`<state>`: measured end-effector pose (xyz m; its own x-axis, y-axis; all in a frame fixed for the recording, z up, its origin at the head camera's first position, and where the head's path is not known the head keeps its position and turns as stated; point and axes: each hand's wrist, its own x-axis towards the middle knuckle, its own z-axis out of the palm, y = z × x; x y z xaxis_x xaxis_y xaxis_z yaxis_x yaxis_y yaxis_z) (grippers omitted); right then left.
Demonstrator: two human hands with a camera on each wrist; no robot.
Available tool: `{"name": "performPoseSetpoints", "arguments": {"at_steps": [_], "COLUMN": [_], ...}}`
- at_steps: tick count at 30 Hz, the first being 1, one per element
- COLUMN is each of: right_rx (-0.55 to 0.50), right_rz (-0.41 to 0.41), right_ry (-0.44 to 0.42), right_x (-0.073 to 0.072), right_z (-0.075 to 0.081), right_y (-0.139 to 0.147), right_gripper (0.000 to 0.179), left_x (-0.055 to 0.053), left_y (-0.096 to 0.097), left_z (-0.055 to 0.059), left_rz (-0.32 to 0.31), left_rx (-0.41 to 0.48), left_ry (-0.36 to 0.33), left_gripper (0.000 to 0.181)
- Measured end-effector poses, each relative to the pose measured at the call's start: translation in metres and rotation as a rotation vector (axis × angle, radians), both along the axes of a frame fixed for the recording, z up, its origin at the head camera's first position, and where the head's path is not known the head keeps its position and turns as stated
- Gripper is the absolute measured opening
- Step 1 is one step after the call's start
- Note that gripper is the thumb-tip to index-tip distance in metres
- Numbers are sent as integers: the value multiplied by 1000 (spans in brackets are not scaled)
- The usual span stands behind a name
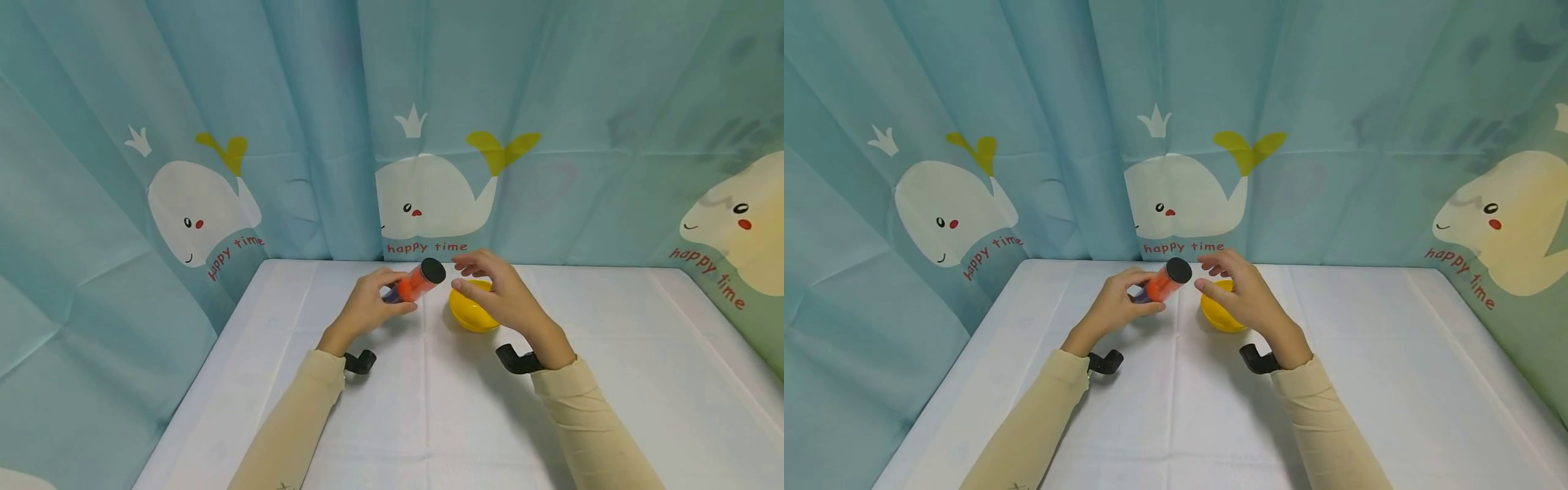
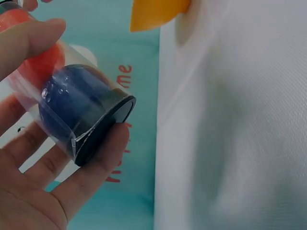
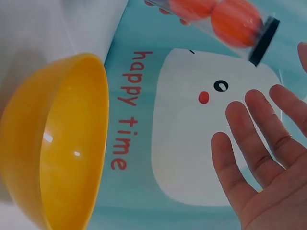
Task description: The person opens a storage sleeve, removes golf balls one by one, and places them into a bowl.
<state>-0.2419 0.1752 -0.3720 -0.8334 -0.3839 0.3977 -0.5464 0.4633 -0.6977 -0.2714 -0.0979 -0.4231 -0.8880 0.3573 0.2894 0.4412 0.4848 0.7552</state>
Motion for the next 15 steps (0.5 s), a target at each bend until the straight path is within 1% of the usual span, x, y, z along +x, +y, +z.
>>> {"name": "performPoseSetpoints", "arguments": {"at_steps": [7, 10, 15], "right_rx": [-19, -8, 14], "right_rz": [12, 0, -12], "right_ry": [-2, -4, 20], "right_x": [0, 1, 0], "right_z": [-4, -4, -6], "right_y": [-8, -11, -13], "right_gripper": [50, 53, 56], "left_x": [5, 6, 8], "left_y": [2, 3, 5], "left_z": [6, 9, 12], "left_rz": [5, -1, -2], "left_rx": [-25, -26, -21], "left_ry": [-20, -33, -44], "left_gripper": [51, 51, 53]}}
